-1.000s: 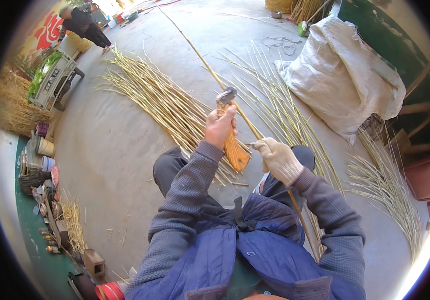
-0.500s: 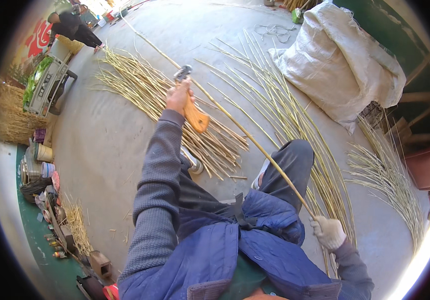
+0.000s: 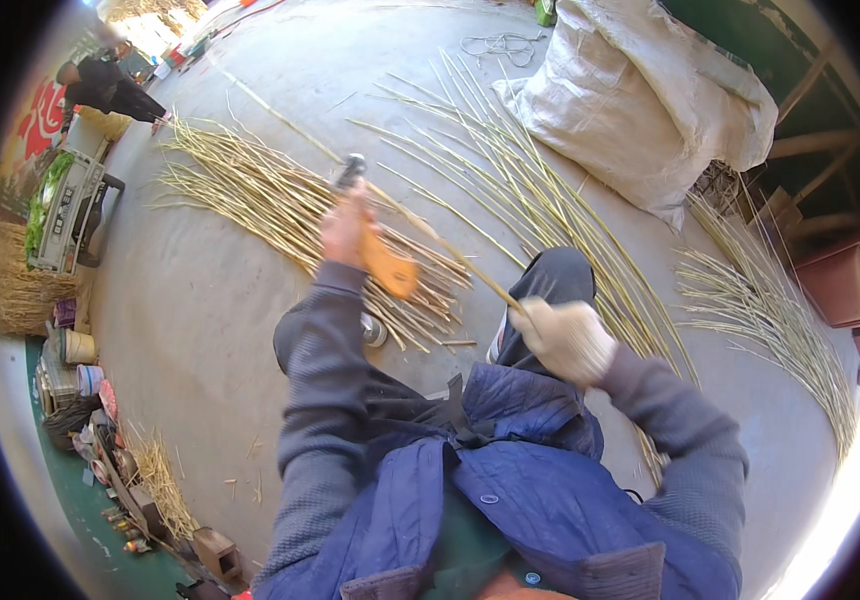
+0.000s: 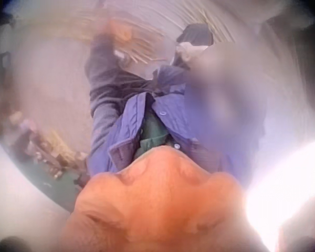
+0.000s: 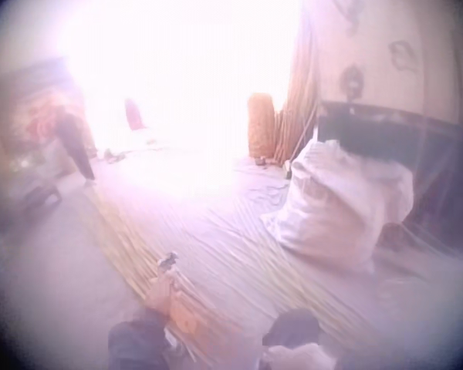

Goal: The person sits cross-legged on the floor and uses pruning shears to trim the ends of thin wooden sticks one by one. They repeatedly pick up a stick, cut it, and place it on a growing pile.

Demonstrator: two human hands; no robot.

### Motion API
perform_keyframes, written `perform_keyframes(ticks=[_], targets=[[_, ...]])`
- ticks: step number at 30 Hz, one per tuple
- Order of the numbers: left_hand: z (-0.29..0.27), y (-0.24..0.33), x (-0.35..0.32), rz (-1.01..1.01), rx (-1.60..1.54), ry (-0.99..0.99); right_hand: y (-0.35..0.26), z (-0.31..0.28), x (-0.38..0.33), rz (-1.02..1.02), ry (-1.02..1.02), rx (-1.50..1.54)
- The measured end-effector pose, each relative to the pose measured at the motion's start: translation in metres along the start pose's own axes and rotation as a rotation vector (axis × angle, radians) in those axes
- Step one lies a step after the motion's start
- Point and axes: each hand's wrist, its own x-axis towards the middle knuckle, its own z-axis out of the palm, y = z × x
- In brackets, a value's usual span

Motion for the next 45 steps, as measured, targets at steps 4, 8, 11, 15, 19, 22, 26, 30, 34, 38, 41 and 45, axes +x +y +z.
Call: perform_keyframes(ticks=[4,8,11,15,19,22,26,30,34,38,41,45], targets=[[-0.088,0.050,0.074,0.136,-0.040,0.078,0.035,-0.007,-0.162,0.132,-0.196,-0.139],[-0.080,0.056,0.068,0.141,0.046,0.074,0.034,-0.013,-0.210,0.292,-0.220,-0.023],[-0.032,0.035,0.024,0.079,0.039,0.000,0.008,-0.040,-0.150,0.351,-0.199,0.195],[0.033,-0.001,-0.049,0.045,-0.042,-0.214,-0.007,-0.035,-0.036,0.461,-0.274,0.543],[0.067,-0.030,-0.097,-0.019,-0.051,-0.298,-0.023,-0.030,0.067,0.390,-0.067,0.682],[0.060,-0.024,-0.071,-0.011,-0.029,-0.218,-0.011,0.006,0.061,0.168,0.117,0.330],[0.005,0.024,0.006,0.018,0.033,0.043,0.002,0.018,-0.043,-0.017,0.114,-0.043],[-0.045,0.045,0.065,0.091,-0.078,0.034,0.011,0.003,-0.132,0.131,-0.179,0.012],[-0.017,0.032,0.045,0.054,-0.015,0.006,0.008,-0.002,-0.119,0.208,-0.126,0.239],[0.035,-0.005,-0.025,-0.028,0.040,-0.205,-0.025,-0.031,-0.028,0.560,-0.247,0.674],[0.051,-0.029,-0.056,-0.125,-0.021,-0.291,-0.023,-0.017,0.005,0.423,-0.121,0.619],[0.017,-0.008,-0.016,-0.102,0.017,-0.145,-0.005,0.007,-0.033,0.059,0.034,0.111]])
